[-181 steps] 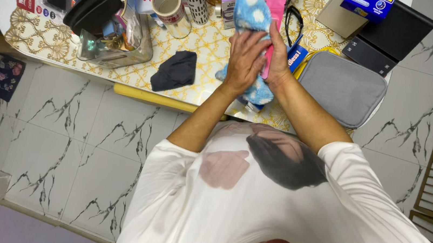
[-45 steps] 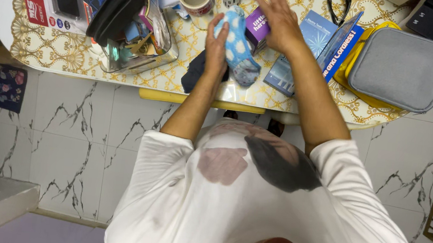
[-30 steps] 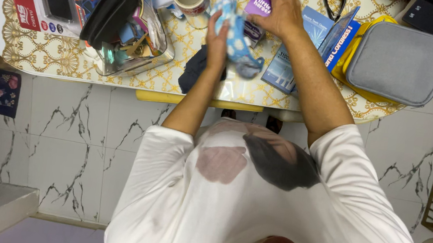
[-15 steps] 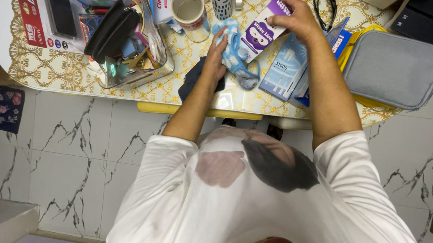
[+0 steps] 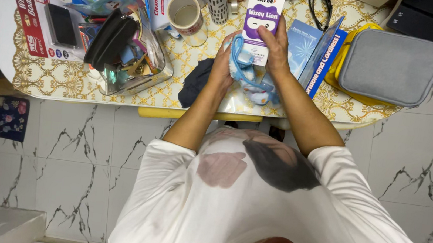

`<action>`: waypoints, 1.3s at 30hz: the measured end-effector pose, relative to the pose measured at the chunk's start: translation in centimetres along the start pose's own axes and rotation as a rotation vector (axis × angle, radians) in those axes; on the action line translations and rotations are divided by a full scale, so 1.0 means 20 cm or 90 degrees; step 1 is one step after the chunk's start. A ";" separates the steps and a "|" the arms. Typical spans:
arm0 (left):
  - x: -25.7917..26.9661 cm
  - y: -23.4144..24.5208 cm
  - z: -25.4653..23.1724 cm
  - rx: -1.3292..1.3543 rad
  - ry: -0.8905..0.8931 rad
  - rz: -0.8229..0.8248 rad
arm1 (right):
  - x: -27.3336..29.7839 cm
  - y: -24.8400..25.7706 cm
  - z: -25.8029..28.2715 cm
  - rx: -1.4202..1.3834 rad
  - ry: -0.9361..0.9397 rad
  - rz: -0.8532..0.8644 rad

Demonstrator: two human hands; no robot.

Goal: The person wipes various items on a cluttered table using a blue patterned cloth. They handle a yellow pouch, a gray pouch, several product boxes, a metal tin, a plastic container, and a red lid, wiping each surface before placing it back on the table.

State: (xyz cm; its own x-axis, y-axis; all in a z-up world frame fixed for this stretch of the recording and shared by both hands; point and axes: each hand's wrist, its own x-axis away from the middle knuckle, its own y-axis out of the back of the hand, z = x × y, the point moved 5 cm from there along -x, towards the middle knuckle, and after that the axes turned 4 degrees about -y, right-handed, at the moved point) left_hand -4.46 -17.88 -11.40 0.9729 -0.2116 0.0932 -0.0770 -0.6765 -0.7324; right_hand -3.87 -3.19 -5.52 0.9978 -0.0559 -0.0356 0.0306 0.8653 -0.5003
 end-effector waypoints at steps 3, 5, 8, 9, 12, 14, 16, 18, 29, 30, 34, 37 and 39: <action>-0.07 -0.06 -0.11 -0.252 -0.076 -0.002 | 0.05 0.00 0.02 0.018 -0.039 0.015; -0.13 -0.11 -0.22 -0.252 -0.139 0.002 | 0.11 -0.05 0.00 0.009 -0.107 0.020; -0.13 -0.19 -0.33 -0.245 -0.190 0.043 | 0.18 -0.14 0.03 -0.015 -0.071 0.066; -0.11 -0.21 -0.34 -0.242 -0.197 0.064 | 0.18 -0.14 0.04 -0.010 -0.067 0.043; 0.06 -0.30 -0.29 -0.464 -0.289 0.127 | 0.14 -0.10 0.10 -0.009 -0.037 -0.018; 0.19 -0.28 -0.20 -0.332 -0.167 0.137 | 0.12 -0.05 0.13 -0.035 -0.004 -0.049; 0.22 -0.22 -0.11 -0.091 0.037 0.042 | 0.11 -0.02 0.11 -0.080 -0.007 -0.003; 0.23 -0.20 -0.06 0.056 0.147 -0.003 | 0.12 0.00 0.09 -0.096 -0.013 0.043; 0.24 -0.28 -0.23 -0.440 -0.128 -0.092 | 0.18 -0.17 0.22 0.171 0.183 -0.053; 0.25 -0.32 -0.27 -0.516 -0.206 -0.059 | 0.18 -0.18 0.23 0.141 0.161 -0.041; 0.22 -0.45 -0.41 -0.633 -0.368 0.066 | 0.17 -0.15 0.24 0.057 0.084 0.019; 0.13 -0.45 -0.51 -0.618 -0.392 0.119 | 0.17 -0.11 0.14 -0.060 -0.020 0.044; 0.07 -0.39 -0.50 -0.523 -0.332 0.151 | 0.17 -0.09 0.06 -0.144 -0.063 0.055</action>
State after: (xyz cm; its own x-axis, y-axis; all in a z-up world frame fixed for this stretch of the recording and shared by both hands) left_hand -4.72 -19.90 1.21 0.8718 -0.2011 -0.4467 -0.2161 -0.9762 0.0178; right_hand -0.46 -4.34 -3.66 0.9974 0.0720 -0.0066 -0.0573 0.7311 -0.6798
